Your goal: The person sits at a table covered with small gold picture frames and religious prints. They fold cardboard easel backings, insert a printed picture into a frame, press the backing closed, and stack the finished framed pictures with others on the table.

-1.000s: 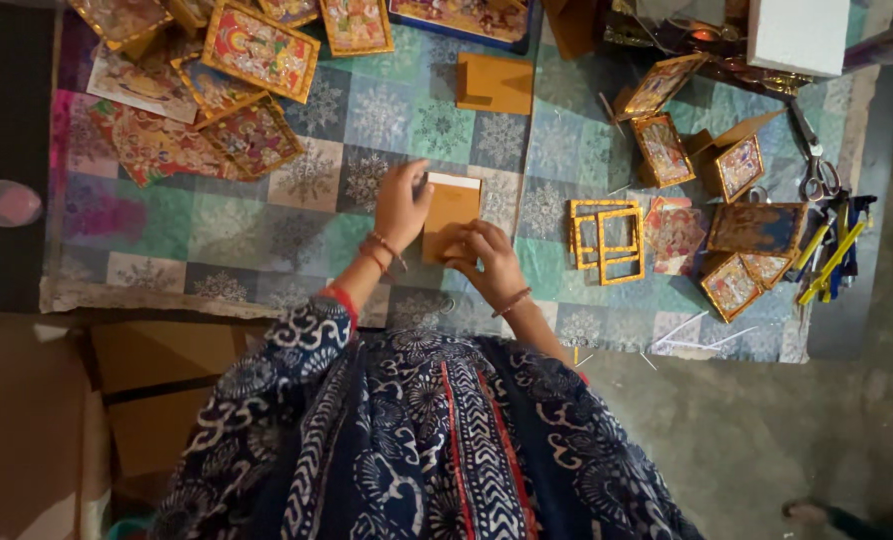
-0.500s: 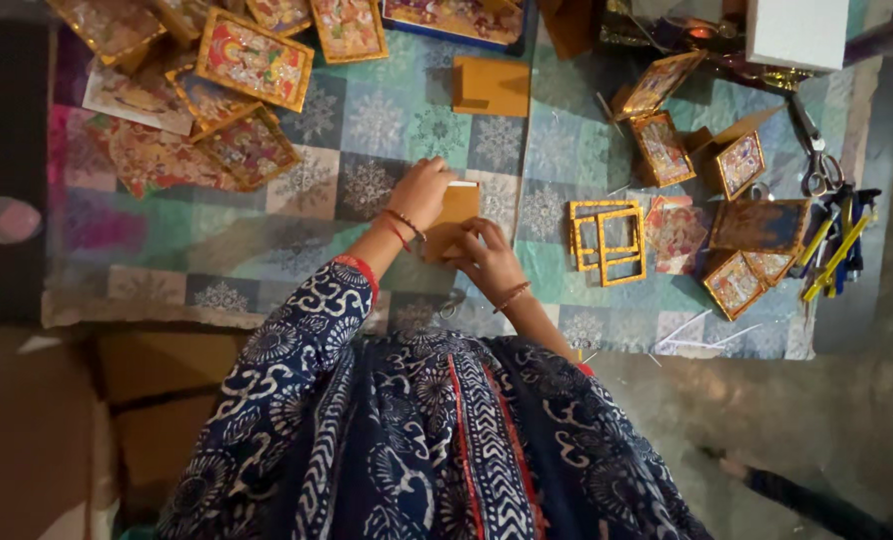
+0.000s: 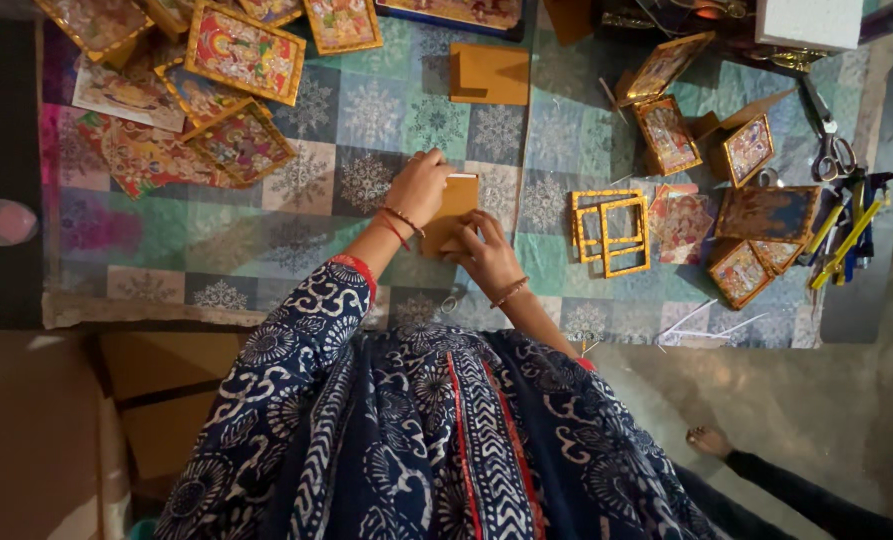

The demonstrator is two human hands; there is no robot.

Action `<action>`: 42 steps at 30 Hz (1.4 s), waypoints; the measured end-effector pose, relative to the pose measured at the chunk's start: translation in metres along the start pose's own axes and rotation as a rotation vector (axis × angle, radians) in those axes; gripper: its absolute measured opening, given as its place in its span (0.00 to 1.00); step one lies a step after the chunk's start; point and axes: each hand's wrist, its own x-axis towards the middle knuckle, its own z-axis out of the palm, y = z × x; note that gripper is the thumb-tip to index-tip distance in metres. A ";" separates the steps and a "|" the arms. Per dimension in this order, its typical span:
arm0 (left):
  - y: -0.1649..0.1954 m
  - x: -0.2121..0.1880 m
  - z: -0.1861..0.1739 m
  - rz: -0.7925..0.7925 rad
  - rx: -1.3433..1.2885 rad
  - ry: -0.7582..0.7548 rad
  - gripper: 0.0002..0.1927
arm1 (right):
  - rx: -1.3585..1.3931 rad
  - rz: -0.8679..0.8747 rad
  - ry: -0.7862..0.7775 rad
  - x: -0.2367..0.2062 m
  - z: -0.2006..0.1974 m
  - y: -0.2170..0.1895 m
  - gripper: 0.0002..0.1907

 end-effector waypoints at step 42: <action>0.007 0.001 -0.009 -0.296 -0.411 0.042 0.11 | -0.013 0.051 0.070 -0.020 0.022 0.003 0.17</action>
